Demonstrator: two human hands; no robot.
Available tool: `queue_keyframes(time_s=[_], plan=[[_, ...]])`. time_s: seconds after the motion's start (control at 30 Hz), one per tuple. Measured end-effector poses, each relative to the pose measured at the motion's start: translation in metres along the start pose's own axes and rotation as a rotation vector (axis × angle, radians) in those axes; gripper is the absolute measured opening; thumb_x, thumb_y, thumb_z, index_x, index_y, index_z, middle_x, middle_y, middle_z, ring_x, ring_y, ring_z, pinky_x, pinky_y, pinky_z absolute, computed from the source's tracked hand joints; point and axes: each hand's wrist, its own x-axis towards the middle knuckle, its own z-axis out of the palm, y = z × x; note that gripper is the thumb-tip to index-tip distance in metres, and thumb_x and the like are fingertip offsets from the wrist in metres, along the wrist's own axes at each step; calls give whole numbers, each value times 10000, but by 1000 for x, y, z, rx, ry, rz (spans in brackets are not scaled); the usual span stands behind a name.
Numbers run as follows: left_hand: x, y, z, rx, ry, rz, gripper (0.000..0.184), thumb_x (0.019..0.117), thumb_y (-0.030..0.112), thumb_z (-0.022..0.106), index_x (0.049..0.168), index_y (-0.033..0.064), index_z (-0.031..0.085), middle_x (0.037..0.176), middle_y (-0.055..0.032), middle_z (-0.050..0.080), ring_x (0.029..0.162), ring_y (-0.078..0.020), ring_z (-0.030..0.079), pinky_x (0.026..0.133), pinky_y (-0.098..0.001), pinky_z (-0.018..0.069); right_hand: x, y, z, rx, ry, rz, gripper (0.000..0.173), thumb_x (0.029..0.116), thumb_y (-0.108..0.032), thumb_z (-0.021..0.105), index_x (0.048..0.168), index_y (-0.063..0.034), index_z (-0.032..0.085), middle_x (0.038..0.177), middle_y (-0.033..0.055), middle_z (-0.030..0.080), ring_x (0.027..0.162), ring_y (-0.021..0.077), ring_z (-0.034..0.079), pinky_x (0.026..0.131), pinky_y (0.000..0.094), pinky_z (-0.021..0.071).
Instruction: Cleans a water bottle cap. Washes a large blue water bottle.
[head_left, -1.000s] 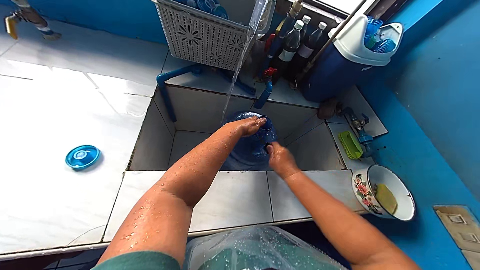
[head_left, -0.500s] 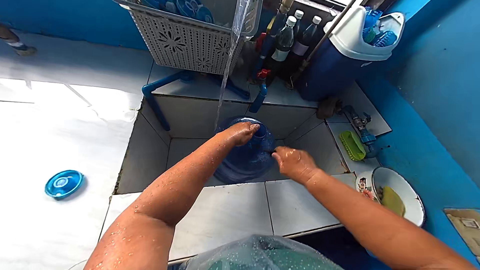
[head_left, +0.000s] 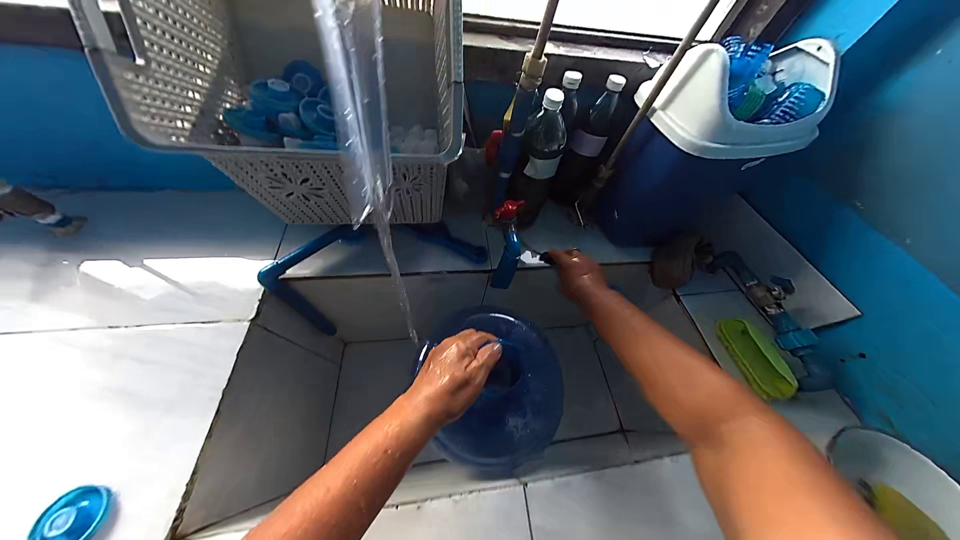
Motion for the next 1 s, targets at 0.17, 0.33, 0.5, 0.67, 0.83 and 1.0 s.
queue_keyframes(time_s=[0.17,0.33,0.5,0.67,0.83,1.0], plan=[[15,13,-11,77,90,-84,396,1073,198,398,1272,6,681,1264,-215,611,1207,-289,571,1046,-433,440,63,-11,29,-84,84,-133,511,934,42,614,1438,-39,576,1390,309,570,1325,522,497,1075,683,367],[51,29,-7,290,324,24,383,1081,194,423,1290,-11,671,1169,-234,648,1079,-350,644,947,-511,513,-39,-49,18,615,293,-354,426,1055,-138,441,1418,57,551,1290,230,644,1191,317,632,1015,488,511],[48,51,28,236,133,-18,684,1004,462,578,1484,-12,467,1355,-246,592,1218,-373,609,1027,-540,498,-76,-25,-79,970,404,-409,243,1033,-21,492,1166,99,656,1094,155,706,934,124,682,861,297,575],[34,38,42,709,-74,-10,293,973,251,597,1056,1,726,1166,-232,679,1135,-441,635,866,-599,527,-26,83,-265,442,1515,-202,379,1058,-56,362,1241,196,576,1187,277,650,1119,227,629,1014,289,473],[37,6,-15,642,235,16,275,980,207,614,997,-38,737,1096,-264,696,1071,-456,669,890,-664,504,-4,109,-297,326,905,119,552,1108,-211,325,1588,54,268,1576,315,371,1499,377,350,1240,409,265],[33,-35,-51,253,705,-346,448,966,302,671,1165,-99,663,1216,-345,630,1226,-475,569,1072,-662,373,-151,140,-221,420,628,-142,380,1064,-176,500,1351,59,586,1188,219,682,976,208,714,877,362,599]])
